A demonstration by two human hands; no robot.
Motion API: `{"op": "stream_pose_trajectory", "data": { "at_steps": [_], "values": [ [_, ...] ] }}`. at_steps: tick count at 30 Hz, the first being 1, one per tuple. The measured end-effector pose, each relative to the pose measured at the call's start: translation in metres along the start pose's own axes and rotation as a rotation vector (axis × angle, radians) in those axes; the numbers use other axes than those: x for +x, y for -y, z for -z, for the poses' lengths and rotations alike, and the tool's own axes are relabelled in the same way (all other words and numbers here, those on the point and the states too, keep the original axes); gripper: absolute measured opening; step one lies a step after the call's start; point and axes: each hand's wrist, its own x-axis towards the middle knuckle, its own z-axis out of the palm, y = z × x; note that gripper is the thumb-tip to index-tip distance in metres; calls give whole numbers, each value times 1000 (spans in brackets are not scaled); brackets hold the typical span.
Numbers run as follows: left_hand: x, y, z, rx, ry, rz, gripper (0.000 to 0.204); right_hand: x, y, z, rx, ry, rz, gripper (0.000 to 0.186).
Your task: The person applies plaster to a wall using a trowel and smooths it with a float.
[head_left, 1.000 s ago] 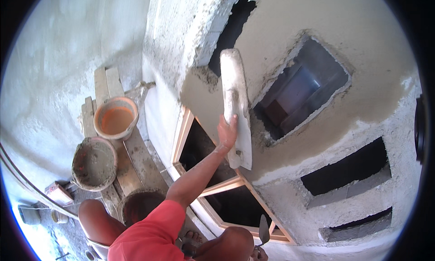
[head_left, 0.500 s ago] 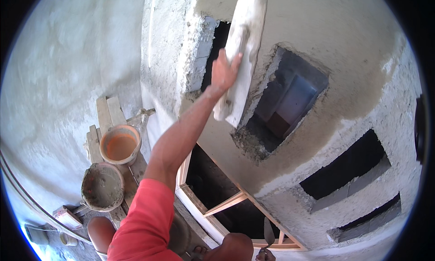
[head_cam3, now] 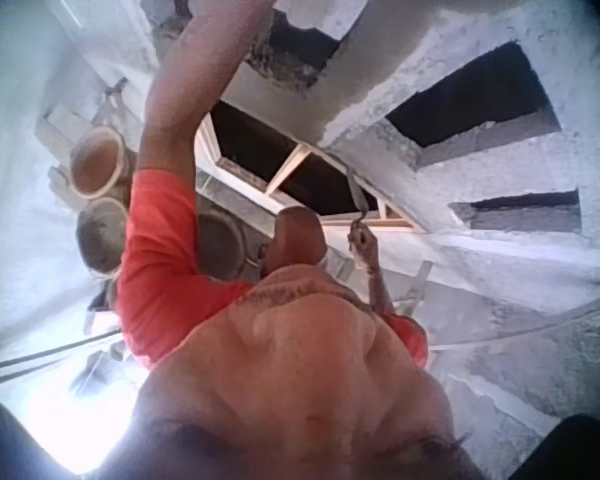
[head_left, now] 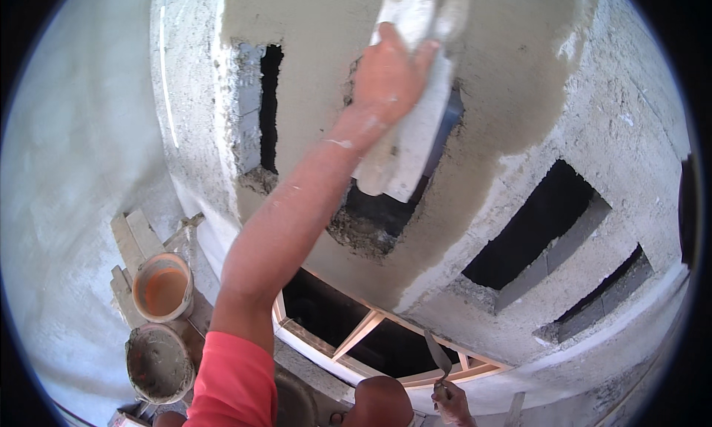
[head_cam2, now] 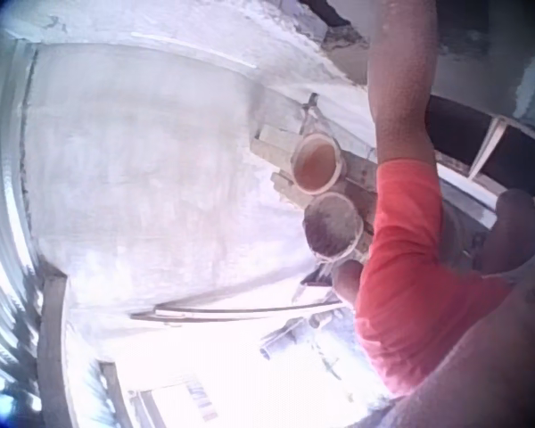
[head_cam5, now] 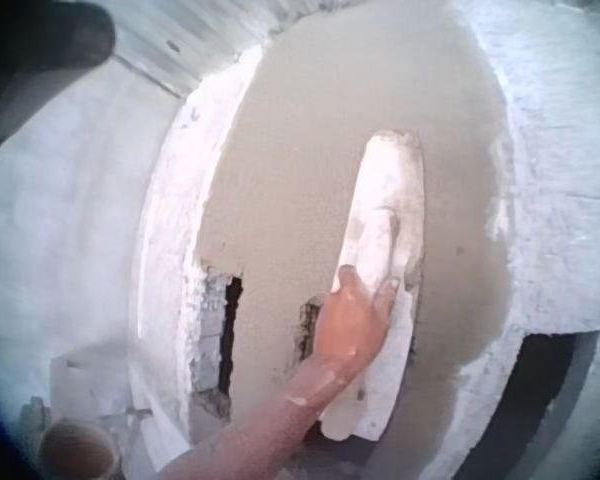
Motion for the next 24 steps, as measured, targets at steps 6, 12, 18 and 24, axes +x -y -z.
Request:
{"op": "stream_pose_trajectory", "data": {
  "at_steps": [6, 12, 18, 24],
  "values": [
    [-55, -76, -51, -231, 224, -21, 55, -20, 25, 14, 243, -14, -221, 32],
    [-184, -49, -110, -273, 155, 157, 51, -28, 16, 6, 181, 9, -247, 35],
    [-337, 34, -148, -237, 154, 289, 53, -38, 0, 7, 179, 31, -222, 40],
    [-412, 92, -144, -325, 145, 295, 58, -37, -7, -2, 177, 61, -234, 38]
  ]
}}
